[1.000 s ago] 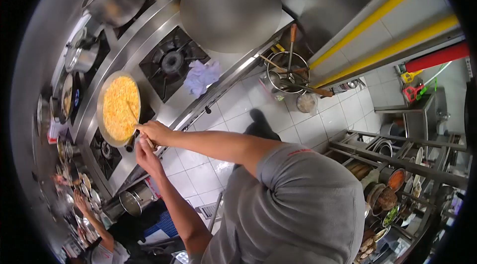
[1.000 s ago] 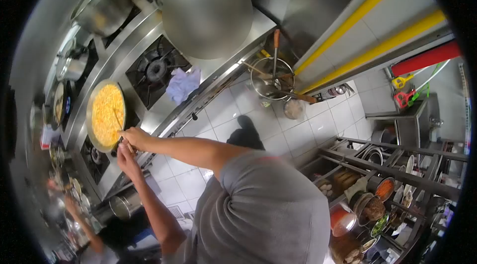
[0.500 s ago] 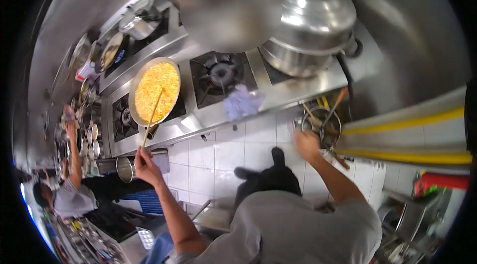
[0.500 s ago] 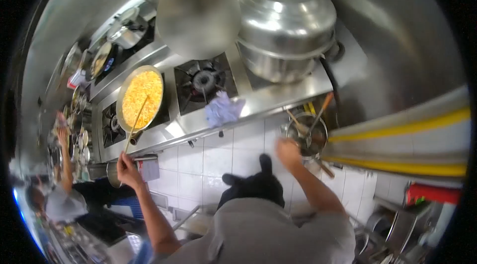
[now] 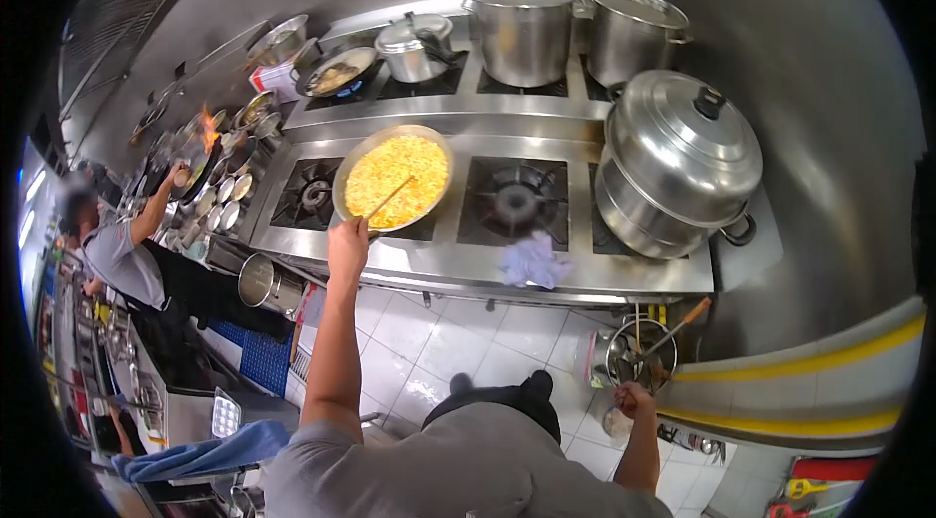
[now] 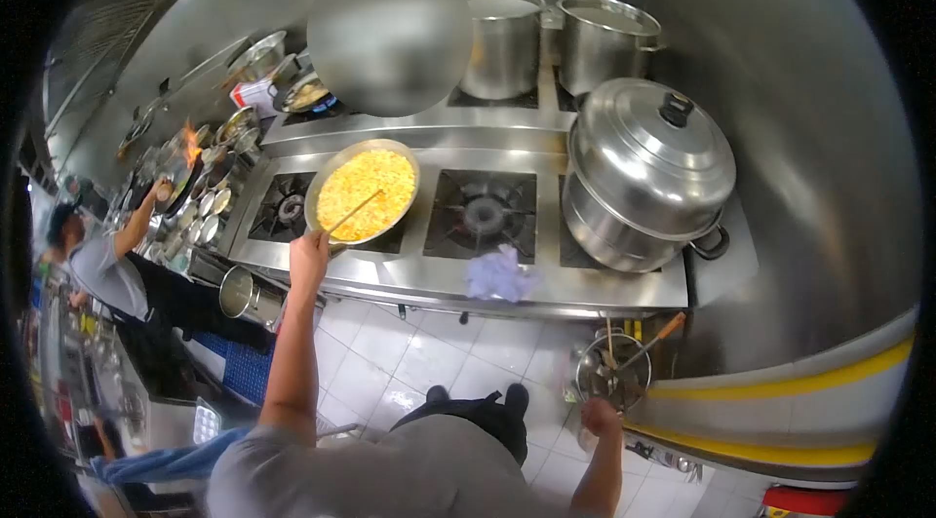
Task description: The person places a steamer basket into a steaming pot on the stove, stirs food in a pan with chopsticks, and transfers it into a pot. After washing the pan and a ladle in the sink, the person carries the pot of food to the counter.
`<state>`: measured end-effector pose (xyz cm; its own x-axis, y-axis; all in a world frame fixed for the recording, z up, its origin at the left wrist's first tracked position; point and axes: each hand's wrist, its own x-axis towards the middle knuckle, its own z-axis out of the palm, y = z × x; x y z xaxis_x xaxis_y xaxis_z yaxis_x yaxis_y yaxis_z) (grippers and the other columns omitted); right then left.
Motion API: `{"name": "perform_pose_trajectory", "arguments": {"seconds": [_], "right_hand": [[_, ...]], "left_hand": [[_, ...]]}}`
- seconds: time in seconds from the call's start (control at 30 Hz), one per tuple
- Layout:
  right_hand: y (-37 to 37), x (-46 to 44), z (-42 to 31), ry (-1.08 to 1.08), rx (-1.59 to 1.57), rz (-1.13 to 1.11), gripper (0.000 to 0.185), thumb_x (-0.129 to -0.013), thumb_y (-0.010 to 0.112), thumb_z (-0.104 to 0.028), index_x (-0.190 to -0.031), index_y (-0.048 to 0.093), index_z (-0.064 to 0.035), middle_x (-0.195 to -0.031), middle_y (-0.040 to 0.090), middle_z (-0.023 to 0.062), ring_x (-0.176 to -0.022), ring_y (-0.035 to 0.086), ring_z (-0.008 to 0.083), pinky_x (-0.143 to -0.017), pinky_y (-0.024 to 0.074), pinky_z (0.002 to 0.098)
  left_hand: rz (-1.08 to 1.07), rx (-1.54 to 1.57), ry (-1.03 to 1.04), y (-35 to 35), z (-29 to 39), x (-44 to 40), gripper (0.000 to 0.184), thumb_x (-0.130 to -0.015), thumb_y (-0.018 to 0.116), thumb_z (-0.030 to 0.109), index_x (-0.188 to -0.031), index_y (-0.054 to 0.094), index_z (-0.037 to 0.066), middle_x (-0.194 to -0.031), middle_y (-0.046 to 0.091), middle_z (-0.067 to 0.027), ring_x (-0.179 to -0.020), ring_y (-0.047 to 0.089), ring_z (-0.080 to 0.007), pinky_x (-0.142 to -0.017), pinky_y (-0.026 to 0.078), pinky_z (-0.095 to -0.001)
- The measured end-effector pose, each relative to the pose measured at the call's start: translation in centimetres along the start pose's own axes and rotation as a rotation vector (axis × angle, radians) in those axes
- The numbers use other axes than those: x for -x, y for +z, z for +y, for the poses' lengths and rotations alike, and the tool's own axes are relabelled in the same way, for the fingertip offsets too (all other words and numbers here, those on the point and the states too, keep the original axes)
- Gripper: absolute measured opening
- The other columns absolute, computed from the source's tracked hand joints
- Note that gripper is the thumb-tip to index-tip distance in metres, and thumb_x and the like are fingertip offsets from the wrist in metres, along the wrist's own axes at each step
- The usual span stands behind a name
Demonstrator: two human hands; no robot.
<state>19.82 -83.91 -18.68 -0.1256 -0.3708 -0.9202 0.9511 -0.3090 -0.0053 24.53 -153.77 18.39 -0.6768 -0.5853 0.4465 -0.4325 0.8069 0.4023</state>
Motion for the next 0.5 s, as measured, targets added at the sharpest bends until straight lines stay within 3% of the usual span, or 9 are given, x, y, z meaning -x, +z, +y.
{"name": "perform_pose_trajectory", "arguments": {"seconds": [0.03, 0.1, 0.17, 0.2, 0.27, 0.33, 0.43, 0.47, 0.5], "right_hand": [[0.7, 0.9, 0.6, -0.004, 0.012, -0.004, 0.031, -0.088, 0.06, -0.028, -0.063, 0.044, -0.0177, -0.054, 0.04, -0.0041, -0.042, 0.04, 0.0107, -0.035, 0.0326, 0.0275], [1.9, 2.7, 2.8, -0.278, 0.764, 0.137, 0.02, -0.085, 0.059, -0.022, -0.068, 0.054, -0.0127, -0.057, 0.052, 0.0008, -0.049, 0.054, 0.0166, -0.04, 0.0401, 0.0254], [-4.6, -3.3, 3.8, -0.683, 2.08, 0.125, 0.007, -0.08, 0.059, -0.012, -0.076, 0.063, -0.0074, -0.068, 0.064, 0.0124, -0.059, 0.065, 0.026, -0.044, 0.046, 0.0289], [-2.0, 0.4, 6.3, -0.6, 1.918, 0.49, 0.008, -0.08, 0.057, -0.011, -0.081, 0.062, -0.0056, -0.069, 0.064, 0.0147, -0.058, 0.065, 0.0276, -0.044, 0.0468, 0.0318], [3.3, 5.6, 10.2, -0.551, 1.365, 0.89, 0.015, -0.08, 0.054, -0.01, -0.091, 0.06, -0.0019, -0.071, 0.065, 0.0193, -0.057, 0.066, 0.0308, -0.044, 0.0483, 0.0376], [8.6, 10.5, 14.3, -0.597, 1.125, 0.969, 0.024, -0.08, 0.052, -0.008, -0.101, 0.059, 0.0017, -0.074, 0.065, 0.0238, -0.055, 0.066, 0.034, -0.043, 0.0498, 0.0434], [14.3, 15.4, 19.6, -0.697, 0.812, 0.931, 0.021, -0.082, 0.046, -0.008, -0.092, 0.057, 0.0071, -0.059, 0.056, 0.0155, -0.047, 0.061, 0.0266, -0.04, 0.0462, 0.041], [11.9, 13.8, 20.8, -0.769, 0.718, 0.804, 0.022, -0.087, 0.05, -0.01, -0.102, 0.054, 0.0041, -0.058, 0.052, 0.0099, -0.043, 0.054, 0.021, -0.037, 0.0443, 0.0346], [11.3, 13.9, 22.3, -0.773, 0.716, 0.815, 0.022, -0.087, 0.05, -0.01, -0.102, 0.054, 0.0041, -0.058, 0.052, 0.0099, -0.043, 0.054, 0.021, -0.037, 0.0443, 0.0346]], "left_hand": [[-0.021, -0.087, 0.016, 0.0, -1.1, -0.5, 0.023, -0.089, 0.061, 0.019, -0.087, 0.068, -0.003, -0.072, 0.063, -0.0254, -0.069, 0.064, -0.0427, -0.062, 0.05, -0.0456], [-0.019, -0.107, 0.014, -1.9, -1.9, -1.1, 0.025, -0.09, 0.06, 0.02, -0.087, 0.069, -0.003, -0.07, 0.063, -0.0249, -0.067, 0.064, -0.0424, -0.062, 0.05, -0.046], [-0.02, -0.126, 0.012, -4.5, -2.7, -1.6, 0.026, -0.091, 0.059, 0.022, -0.087, 0.069, -0.002, -0.069, 0.062, -0.0244, -0.066, 0.064, -0.0421, -0.061, 0.05, -0.0465], [-0.017, -0.053, -0.01, -5.9, -3.2, -1.6, 0.026, -0.092, 0.058, 0.022, -0.087, 0.068, -0.002, -0.07, 0.063, -0.0247, -0.067, 0.063, -0.0431, -0.061, 0.049, -0.0481], [-0.011, 0.108, -0.055, -7.4, -4.5, -1.7, 0.026, -0.094, 0.056, 0.022, -0.088, 0.069, -0.001, -0.069, 0.064, -0.0231, -0.066, 0.063, -0.0424, -0.059, 0.049, -0.0482], [-0.059, 0.165, -0.089, -7.8, -5.8, -1.6, 0.026, -0.094, 0.056, 0.022, -0.089, 0.07, 0.0, -0.069, 0.064, -0.0219, -0.065, 0.064, -0.0415, -0.058, 0.049, -0.0472], [-0.234, 0.183, -0.169, -5.7, -9.4, -0.9, 0.022, -0.091, 0.06, 0.022, -0.091, 0.072, 0.003, -0.07, 0.066, -0.0212, -0.066, 0.065, -0.0401, -0.06, 0.05, -0.0464], [-0.297, 0.094, -0.098, -4.8, -10.3, -0.7, 0.022, -0.089, 0.063, 0.023, -0.091, 0.072, 0.003, -0.072, 0.066, -0.0222, -0.068, 0.066, -0.0402, -0.063, 0.051, -0.0471], [-0.355, 0.006, -0.026, -3.9, -11.0, -0.5, 0.022, -0.087, 0.065, 0.023, -0.091, 0.073, 0.004, -0.073, 0.066, -0.0232, -0.071, 0.066, -0.0403, -0.065, 0.051, -0.0478]]}}
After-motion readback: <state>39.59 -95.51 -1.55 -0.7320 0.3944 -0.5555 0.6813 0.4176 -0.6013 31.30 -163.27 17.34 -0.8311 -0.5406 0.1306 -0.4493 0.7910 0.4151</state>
